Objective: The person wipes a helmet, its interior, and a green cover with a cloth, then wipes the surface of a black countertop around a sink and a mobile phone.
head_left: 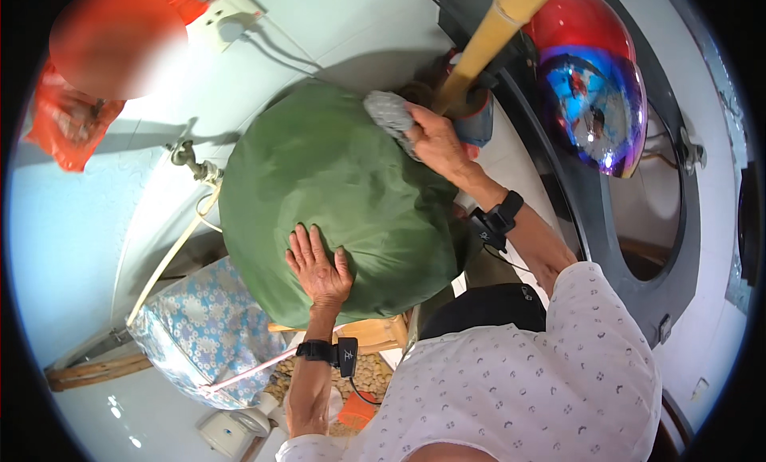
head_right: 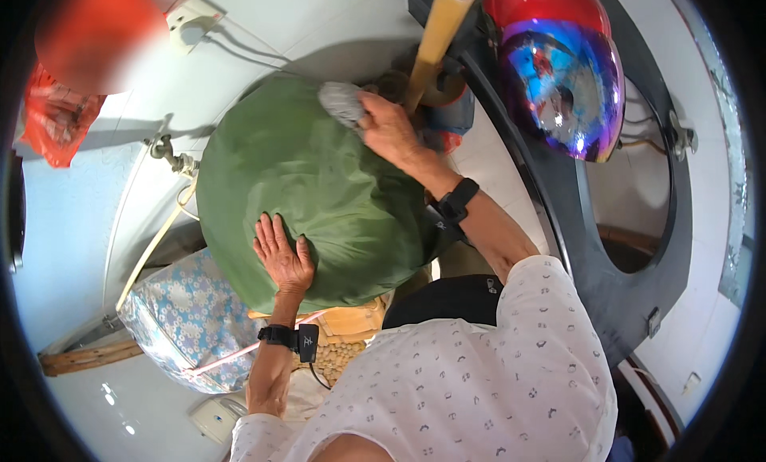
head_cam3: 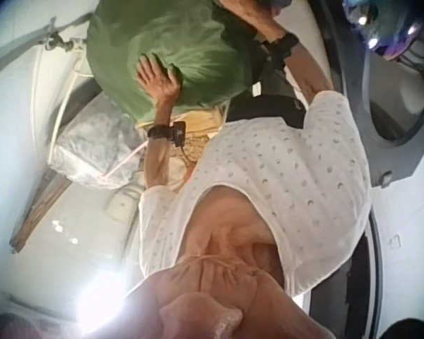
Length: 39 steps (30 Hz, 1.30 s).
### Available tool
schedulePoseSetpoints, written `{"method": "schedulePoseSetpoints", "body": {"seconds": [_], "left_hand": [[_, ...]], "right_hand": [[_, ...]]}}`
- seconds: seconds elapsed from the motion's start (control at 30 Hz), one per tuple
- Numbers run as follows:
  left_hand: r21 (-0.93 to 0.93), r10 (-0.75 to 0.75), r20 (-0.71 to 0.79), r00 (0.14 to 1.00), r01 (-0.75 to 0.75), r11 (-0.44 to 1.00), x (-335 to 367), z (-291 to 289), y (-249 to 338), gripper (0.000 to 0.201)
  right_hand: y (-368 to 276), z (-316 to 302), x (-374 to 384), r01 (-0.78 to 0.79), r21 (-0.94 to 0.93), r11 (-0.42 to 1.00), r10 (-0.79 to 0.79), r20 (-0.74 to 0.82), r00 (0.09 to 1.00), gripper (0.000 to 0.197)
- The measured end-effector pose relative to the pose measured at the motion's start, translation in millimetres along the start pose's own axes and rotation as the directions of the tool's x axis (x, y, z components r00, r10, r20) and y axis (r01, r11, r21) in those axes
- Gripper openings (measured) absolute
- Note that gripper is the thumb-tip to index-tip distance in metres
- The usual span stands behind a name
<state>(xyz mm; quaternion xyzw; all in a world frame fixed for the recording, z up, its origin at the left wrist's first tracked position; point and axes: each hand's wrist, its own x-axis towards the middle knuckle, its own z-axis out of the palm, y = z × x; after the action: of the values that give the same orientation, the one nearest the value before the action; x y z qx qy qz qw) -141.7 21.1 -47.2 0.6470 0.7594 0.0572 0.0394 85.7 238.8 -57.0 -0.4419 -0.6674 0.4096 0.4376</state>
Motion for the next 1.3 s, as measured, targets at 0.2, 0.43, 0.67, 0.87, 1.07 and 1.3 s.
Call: {"method": "schedulePoseSetpoints", "body": {"seconds": [0.2, 0.43, 0.67, 0.87, 1.07, 1.3], "left_hand": [[0.016, 0.036, -0.028, 0.999, -0.036, 0.999, -1.7, -5.4, 0.7, 0.064], [0.030, 0.069, -0.054, 0.996, -0.067, 0.997, 1.0, 0.6, -2.4, 0.063], [0.077, 0.098, -0.057, 0.994, -0.093, 0.993, 2.5, -1.5, -0.2, 0.061], [0.076, 0.072, -0.053, 0.996, -0.068, 0.995, -3.0, 0.6, -3.1, 0.061], [0.029, 0.083, -0.067, 0.994, -0.081, 0.996, -0.3, -0.5, -0.5, 0.062], [0.065, 0.107, -0.065, 0.992, -0.102, 0.993, 0.6, -1.4, -0.9, 0.060]], "right_hand": [[-9.6, 35.3, -37.4, 0.354, -0.165, 0.921, -0.330, 0.158, 0.931, 0.047], [35.6, 45.1, -53.0, 0.036, 0.217, 0.976, -0.001, -0.162, 0.987, 0.038], [156.5, 53.2, -130.8, -0.444, -0.055, 0.894, 0.446, 0.044, 0.894, 0.027], [151.1, -11.3, -147.1, -0.716, -0.380, 0.586, 0.800, 0.129, 0.586, 0.031], [120.4, -65.9, -95.9, -0.686, -0.073, 0.724, 0.665, -0.190, 0.722, 0.027], [-12.2, -16.6, 5.7, 0.270, -0.103, 0.957, -0.284, -0.154, 0.946, 0.042]]}}
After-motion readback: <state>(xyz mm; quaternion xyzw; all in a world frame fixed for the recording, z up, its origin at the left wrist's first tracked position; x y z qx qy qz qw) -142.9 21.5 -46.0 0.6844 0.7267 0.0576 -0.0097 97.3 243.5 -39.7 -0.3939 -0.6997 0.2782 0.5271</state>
